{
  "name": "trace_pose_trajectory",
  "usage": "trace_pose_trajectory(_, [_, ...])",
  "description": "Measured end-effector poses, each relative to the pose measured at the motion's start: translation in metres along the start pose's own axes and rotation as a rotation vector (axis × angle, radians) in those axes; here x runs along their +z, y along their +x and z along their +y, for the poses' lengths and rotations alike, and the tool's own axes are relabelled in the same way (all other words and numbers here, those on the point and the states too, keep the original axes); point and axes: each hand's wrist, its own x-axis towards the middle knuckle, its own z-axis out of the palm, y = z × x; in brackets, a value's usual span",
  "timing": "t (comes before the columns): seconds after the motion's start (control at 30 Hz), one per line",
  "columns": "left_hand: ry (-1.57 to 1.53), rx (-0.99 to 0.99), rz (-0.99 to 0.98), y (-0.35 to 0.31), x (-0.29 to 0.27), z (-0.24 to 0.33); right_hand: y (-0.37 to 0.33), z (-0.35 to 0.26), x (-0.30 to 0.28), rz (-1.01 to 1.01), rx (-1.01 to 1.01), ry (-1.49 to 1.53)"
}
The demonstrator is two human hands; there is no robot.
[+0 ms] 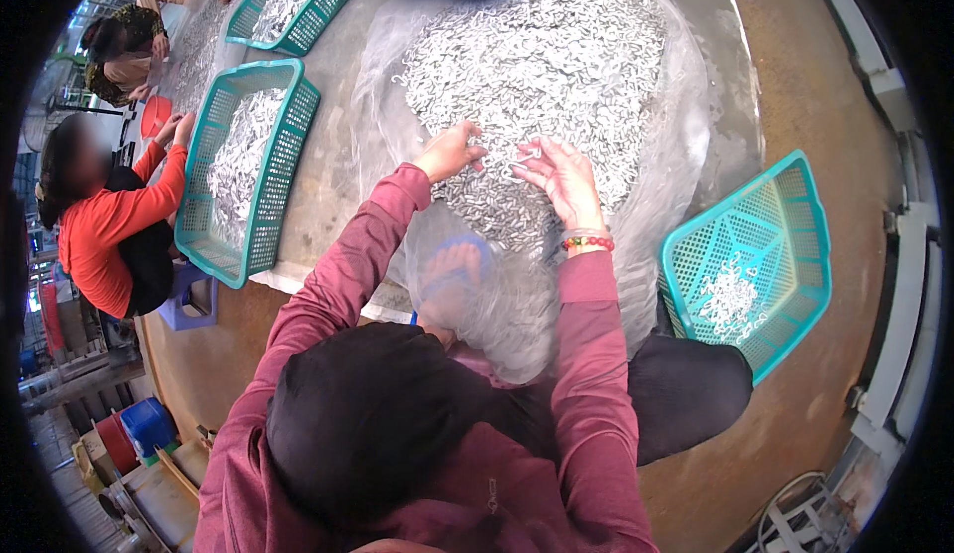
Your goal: The person sits on a low stool and sorts small silver metal parts from a large plastic bag into a green basket. Other workers are also sorting similar parts nearby.
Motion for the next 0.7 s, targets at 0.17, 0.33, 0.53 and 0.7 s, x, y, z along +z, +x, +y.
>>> trace_pose_trajectory(0.17, [-0.04, 0.054, -0.101, 0.006, 0.0, -0.009, 0.015, 0.003, -0.024, 0.19, 0.074, -0.657])
trace_pose_trajectory(0.33, [-0.206, -0.094, -0.089, 0.009, 0.005, -0.011, 0.017, 0.021, -0.042, 0.221, -0.01, -0.931])
trace_pose_trajectory(0.53, [-0.052, -0.009, -0.11, 0.004, -0.001, 0.001, 0.003, 0.046, -0.024, 0.198, -0.433, -1.569])
trace_pose_trajectory(0.7, [0.014, 0.06, -0.006, 0.005, -0.01, -0.003, 0.009, 0.024, -0.013, 0.261, -0.074, -0.795])
